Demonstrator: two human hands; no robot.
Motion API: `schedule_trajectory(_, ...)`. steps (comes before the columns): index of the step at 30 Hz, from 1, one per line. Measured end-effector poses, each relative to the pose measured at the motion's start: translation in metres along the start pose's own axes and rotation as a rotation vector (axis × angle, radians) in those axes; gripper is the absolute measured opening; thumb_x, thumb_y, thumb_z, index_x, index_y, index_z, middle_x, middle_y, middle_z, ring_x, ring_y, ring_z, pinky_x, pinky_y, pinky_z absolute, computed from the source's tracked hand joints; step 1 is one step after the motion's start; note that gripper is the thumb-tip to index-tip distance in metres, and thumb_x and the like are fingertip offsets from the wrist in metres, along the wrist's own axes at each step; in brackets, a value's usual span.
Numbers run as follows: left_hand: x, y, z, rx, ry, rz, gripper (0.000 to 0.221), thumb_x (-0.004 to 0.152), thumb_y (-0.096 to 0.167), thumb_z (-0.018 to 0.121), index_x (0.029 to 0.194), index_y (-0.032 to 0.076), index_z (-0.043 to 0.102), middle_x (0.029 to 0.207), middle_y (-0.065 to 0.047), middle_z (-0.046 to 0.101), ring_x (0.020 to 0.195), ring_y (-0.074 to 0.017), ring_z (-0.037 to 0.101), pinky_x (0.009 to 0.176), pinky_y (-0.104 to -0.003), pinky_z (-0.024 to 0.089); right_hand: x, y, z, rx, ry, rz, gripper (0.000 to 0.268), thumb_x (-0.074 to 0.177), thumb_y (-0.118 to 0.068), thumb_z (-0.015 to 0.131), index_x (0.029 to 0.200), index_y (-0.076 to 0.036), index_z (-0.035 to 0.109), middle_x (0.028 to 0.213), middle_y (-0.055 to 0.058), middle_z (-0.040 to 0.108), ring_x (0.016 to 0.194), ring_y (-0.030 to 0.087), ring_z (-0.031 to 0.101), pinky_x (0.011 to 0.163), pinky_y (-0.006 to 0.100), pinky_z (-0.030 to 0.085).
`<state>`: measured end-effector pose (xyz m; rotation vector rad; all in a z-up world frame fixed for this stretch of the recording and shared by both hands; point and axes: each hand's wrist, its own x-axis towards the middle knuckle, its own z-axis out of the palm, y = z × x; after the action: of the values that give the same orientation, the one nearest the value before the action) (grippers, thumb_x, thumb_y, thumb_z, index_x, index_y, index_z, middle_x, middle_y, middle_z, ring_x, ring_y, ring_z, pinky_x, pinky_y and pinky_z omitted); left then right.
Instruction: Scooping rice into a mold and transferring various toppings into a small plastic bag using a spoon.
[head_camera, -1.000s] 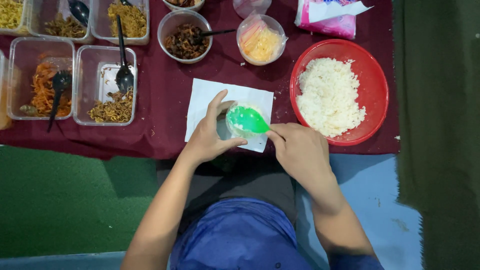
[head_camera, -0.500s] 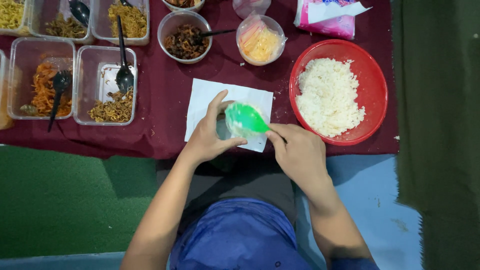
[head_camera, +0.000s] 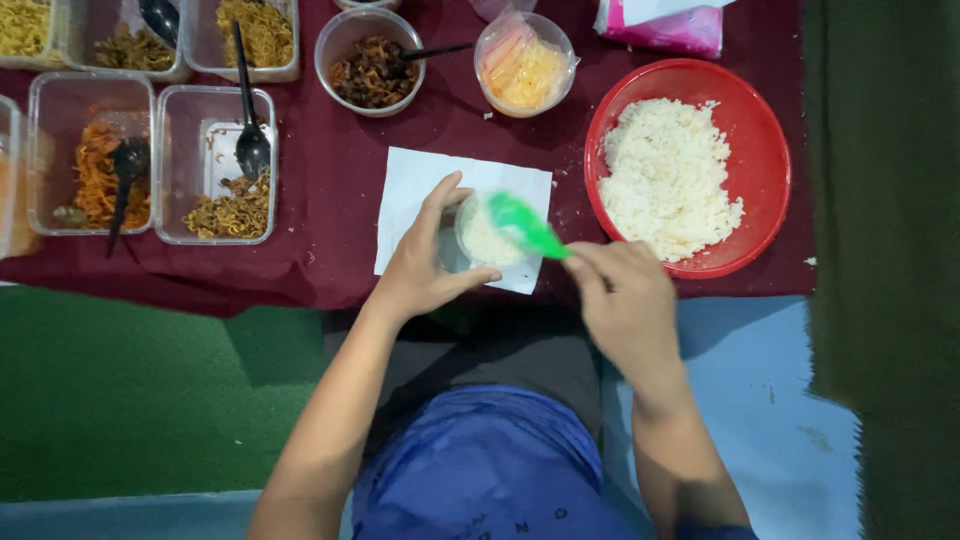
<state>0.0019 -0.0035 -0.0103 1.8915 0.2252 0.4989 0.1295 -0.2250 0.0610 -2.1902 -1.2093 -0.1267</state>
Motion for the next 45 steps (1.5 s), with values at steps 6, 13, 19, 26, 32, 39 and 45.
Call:
schedule_trajectory(6, 0.0, -0.005, 0.009, 0.244, 0.057, 0.089, 0.12, 0.062, 0.044, 0.099, 0.153, 0.0, 0.034, 0.143, -0.023, 0.051, 0.136, -0.0435, 0.05, 0.12, -0.053, 0.036, -0.02, 0.052, -0.035, -0.199, 0.172, 0.116, 0.016, 0.111, -0.008, 0.065, 0.117, 0.002, 0.077, 0.093, 0.021, 0.068, 0.091, 0.044, 0.064, 0.088, 0.05, 0.05)
schedule_trajectory(13, 0.004, 0.001, 0.014, 0.415, -0.022, 0.129, 0.116, 0.061, 0.044, 0.1, 0.148, -0.001, 0.037, 0.146, -0.02, 0.051, 0.136, -0.0438, 0.046, 0.117, -0.054, 0.035, -0.024, 0.114, -0.041, -0.489, 0.037, 0.337, 0.027, 0.105, -0.017, 0.063, 0.125, -0.008, 0.08, 0.106, 0.016, 0.072, 0.097, 0.043, 0.061, 0.077, 0.055, 0.05)
schedule_trajectory(19, 0.009, 0.005, 0.016, 0.402, -0.036, 0.121, 0.109, 0.065, 0.041, 0.098, 0.146, -0.001, 0.04, 0.145, -0.02, 0.051, 0.133, -0.0399, 0.05, 0.114, -0.05, 0.036, -0.023, 0.115, -0.04, -0.532, -0.011, 0.402, 0.029, 0.102, -0.021, 0.066, 0.126, -0.013, 0.08, 0.113, 0.015, 0.073, 0.1, 0.043, 0.064, 0.078, 0.056, 0.051)
schedule_trajectory(26, 0.005, 0.009, 0.037, 0.457, 0.172, 0.053, 0.105, 0.065, 0.051, 0.095, 0.142, -0.001, 0.046, 0.137, -0.017, 0.06, 0.117, -0.0364, 0.058, 0.108, -0.05, 0.039, -0.023, 0.104, -0.036, -0.51, 0.016, 0.389, 0.027, 0.102, -0.021, 0.071, 0.126, -0.014, 0.081, 0.11, 0.013, 0.07, 0.093, 0.043, 0.067, 0.067, 0.058, 0.051)
schedule_trajectory(32, 0.007, 0.002, 0.022, 0.519, 0.066, 0.028, 0.124, 0.059, 0.061, 0.096, 0.151, 0.002, 0.035, 0.149, -0.016, 0.051, 0.138, -0.0358, 0.048, 0.119, -0.062, 0.027, -0.02, 0.111, -0.037, -0.533, -0.052, 0.431, 0.029, 0.104, -0.025, 0.07, 0.129, -0.016, 0.08, 0.112, 0.014, 0.072, 0.098, 0.043, 0.066, 0.071, 0.058, 0.053)
schedule_trajectory(39, 0.013, 0.005, 0.002, 0.511, -0.102, -0.094, 0.116, 0.063, 0.054, 0.096, 0.148, 0.001, 0.036, 0.151, -0.018, 0.048, 0.147, -0.0358, 0.036, 0.123, -0.057, 0.018, -0.023, 0.111, -0.033, -0.521, 0.047, 0.327, 0.027, 0.103, -0.019, 0.071, 0.126, -0.01, 0.081, 0.108, 0.017, 0.071, 0.094, 0.045, 0.066, 0.071, 0.057, 0.049)
schedule_trajectory(45, 0.007, 0.008, 0.02, 0.557, -0.048, -0.166, 0.106, 0.071, 0.055, 0.089, 0.146, 0.001, 0.037, 0.147, -0.014, 0.051, 0.149, -0.0426, 0.031, 0.117, -0.067, 0.013, -0.012, 0.052, -0.059, -0.264, 0.078, 0.133, 0.021, 0.11, -0.004, 0.065, 0.122, 0.002, 0.08, 0.107, 0.02, 0.075, 0.095, 0.039, 0.068, 0.081, 0.049, 0.05)
